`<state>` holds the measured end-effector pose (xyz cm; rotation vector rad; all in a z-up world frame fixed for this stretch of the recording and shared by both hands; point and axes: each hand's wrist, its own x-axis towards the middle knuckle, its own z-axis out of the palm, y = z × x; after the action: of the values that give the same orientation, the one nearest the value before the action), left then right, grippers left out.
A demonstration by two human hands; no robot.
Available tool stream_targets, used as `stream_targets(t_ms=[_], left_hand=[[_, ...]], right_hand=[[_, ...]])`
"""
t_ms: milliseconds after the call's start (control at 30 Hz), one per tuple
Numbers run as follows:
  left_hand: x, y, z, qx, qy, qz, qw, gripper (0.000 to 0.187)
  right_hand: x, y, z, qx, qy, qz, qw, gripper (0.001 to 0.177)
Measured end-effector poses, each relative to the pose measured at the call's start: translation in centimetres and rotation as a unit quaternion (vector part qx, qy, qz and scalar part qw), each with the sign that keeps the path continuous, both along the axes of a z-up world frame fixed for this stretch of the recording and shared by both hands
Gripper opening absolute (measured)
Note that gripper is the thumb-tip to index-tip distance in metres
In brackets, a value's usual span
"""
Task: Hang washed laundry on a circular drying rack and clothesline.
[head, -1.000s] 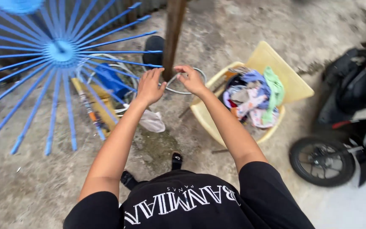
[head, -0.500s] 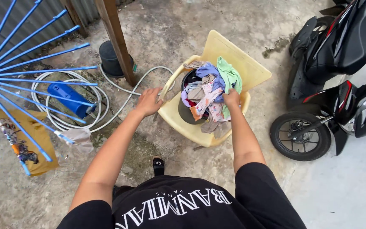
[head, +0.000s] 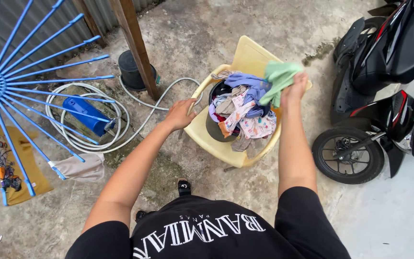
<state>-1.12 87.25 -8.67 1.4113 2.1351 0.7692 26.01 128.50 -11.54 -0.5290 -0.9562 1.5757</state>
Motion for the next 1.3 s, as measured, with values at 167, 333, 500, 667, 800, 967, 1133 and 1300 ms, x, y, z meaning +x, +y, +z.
stream_targets(t_ms=[167, 333, 500, 667, 800, 967, 1133, 1300], left_hand=[[0.1, -0.1, 1.9, 0.025, -0.017, 0.001, 1.0, 0.055], [0.6, 1.0, 2.4, 0.07, -0.078, 0.0, 0.995, 0.06], [1.7, 0.9, 7.9, 0.26, -0.153, 0.011, 0.953, 0.094], [2.1, -1.3, 12.7, 0.413, -0.081, -0.043, 0.906, 0.106], [-0.3, -3.8, 10.3, 0.265, -0.314, 0.014, 0.912, 0.051], [-3.2, -11.9, 13.3, 0.409, -0.589, 0.086, 0.691, 0.039], [-4.4, -17.4, 13.2, 0.464, -0.641, 0.139, 0.596, 0.033], [-4.7, -22.7, 12.2, 0.556, -0.544, 0.182, 0.601, 0.034]], right_hand=[[-1.3, -5.1, 15.4, 0.085, 0.068, 0.132, 0.985, 0.022], [-1.5, -9.6, 22.6, 0.101, 0.118, 0.231, 0.961, 0.03], [-4.3, -14.2, 24.6, 0.099, 0.124, 0.308, 0.938, 0.035], [-9.8, -18.6, 23.9, 0.008, 0.084, 0.353, 0.932, 0.034], [-12.8, -20.2, 22.8, 0.017, 0.092, 0.442, 0.892, 0.026], [-17.7, -20.7, 17.8, 0.218, -0.203, 0.365, 0.882, 0.016], [-22.0, -34.2, 17.8, 0.333, -0.197, 0.377, 0.841, 0.012], [-25.4, -46.3, 18.5, 0.363, -0.209, 0.494, 0.761, 0.016]])
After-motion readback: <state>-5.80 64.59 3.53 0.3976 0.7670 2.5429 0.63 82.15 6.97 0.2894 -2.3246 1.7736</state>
